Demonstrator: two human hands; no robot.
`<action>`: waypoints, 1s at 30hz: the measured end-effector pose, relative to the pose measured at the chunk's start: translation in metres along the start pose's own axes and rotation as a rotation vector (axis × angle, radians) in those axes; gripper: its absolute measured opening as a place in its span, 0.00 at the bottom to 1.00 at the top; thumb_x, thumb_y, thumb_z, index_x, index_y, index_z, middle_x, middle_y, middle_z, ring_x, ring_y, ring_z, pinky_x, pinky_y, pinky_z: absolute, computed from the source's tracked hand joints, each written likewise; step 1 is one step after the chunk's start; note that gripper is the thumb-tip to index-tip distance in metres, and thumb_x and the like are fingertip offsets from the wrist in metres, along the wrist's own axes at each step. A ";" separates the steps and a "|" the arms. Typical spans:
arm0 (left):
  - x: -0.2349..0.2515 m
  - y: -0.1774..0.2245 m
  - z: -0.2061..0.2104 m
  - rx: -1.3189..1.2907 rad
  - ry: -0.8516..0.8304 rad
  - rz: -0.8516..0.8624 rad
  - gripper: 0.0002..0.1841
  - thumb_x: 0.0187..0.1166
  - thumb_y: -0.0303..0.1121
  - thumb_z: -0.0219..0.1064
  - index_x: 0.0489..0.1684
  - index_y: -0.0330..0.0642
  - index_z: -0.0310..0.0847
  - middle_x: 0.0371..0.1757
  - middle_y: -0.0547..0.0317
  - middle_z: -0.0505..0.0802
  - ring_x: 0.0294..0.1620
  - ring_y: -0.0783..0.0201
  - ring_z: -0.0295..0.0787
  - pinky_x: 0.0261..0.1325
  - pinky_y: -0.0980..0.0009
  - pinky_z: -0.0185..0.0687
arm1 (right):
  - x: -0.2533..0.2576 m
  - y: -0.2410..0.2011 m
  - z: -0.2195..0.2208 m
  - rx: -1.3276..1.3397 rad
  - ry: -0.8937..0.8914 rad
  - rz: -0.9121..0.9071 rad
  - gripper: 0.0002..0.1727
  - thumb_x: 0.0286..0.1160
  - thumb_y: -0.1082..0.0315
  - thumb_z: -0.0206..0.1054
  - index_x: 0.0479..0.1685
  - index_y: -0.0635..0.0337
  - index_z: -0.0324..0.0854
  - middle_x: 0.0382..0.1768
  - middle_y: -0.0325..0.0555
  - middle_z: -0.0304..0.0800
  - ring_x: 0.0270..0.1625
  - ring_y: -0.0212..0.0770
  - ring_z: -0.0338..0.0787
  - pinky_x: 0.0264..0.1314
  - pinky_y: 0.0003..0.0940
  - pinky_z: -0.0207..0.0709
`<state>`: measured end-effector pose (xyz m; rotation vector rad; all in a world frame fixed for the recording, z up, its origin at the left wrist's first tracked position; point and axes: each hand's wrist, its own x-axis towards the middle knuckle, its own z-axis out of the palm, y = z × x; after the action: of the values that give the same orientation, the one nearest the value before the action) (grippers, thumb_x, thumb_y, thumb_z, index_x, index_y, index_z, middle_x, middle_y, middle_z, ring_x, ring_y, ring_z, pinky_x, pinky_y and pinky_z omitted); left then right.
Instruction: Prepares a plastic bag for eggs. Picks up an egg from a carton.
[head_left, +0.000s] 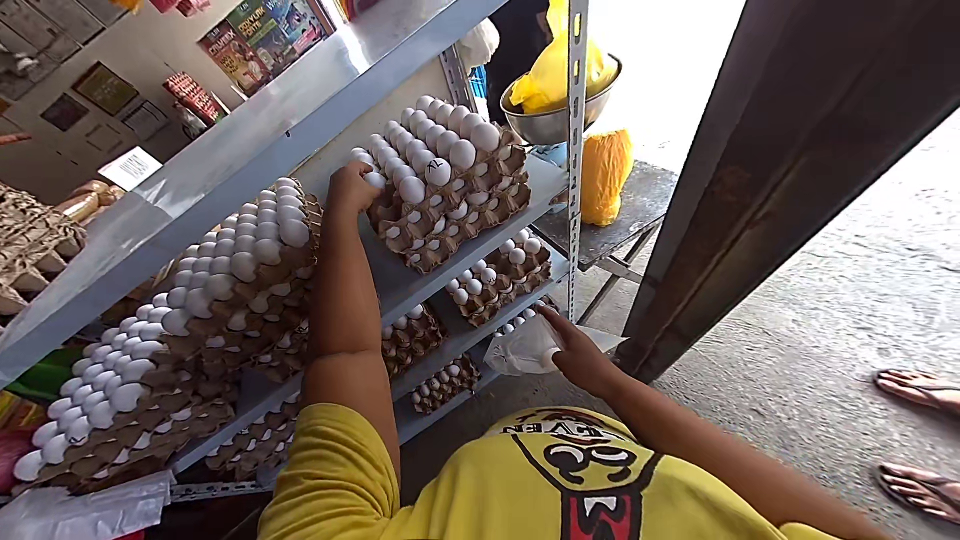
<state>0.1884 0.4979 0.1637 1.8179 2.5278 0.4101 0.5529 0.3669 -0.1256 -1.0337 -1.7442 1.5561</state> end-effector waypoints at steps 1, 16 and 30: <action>0.002 -0.001 0.000 0.001 0.001 -0.003 0.30 0.67 0.34 0.81 0.72 0.38 0.81 0.66 0.37 0.89 0.70 0.40 0.84 0.76 0.38 0.73 | 0.000 0.000 -0.002 0.006 0.004 0.012 0.52 0.56 0.88 0.58 0.94 0.58 0.52 0.90 0.56 0.60 0.88 0.44 0.66 0.88 0.41 0.65; 0.041 -0.004 -0.015 -0.156 -0.044 -0.294 0.29 0.67 0.39 0.84 0.68 0.40 0.84 0.66 0.39 0.88 0.64 0.46 0.85 0.66 0.43 0.78 | -0.001 0.006 -0.010 0.026 -0.017 0.016 0.52 0.55 0.87 0.60 0.94 0.56 0.54 0.90 0.56 0.60 0.89 0.45 0.66 0.88 0.42 0.64; -0.108 0.010 0.013 -0.797 0.244 0.155 0.32 0.67 0.35 0.78 0.71 0.38 0.73 0.57 0.57 0.87 0.47 0.67 0.89 0.49 0.67 0.90 | 0.006 0.007 -0.010 -0.176 -0.015 0.034 0.51 0.59 0.86 0.62 0.94 0.53 0.56 0.91 0.57 0.59 0.93 0.59 0.55 0.88 0.74 0.48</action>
<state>0.2351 0.4025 0.1373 1.6740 1.8701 1.4580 0.5591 0.3780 -0.1314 -1.1438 -1.9105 1.4543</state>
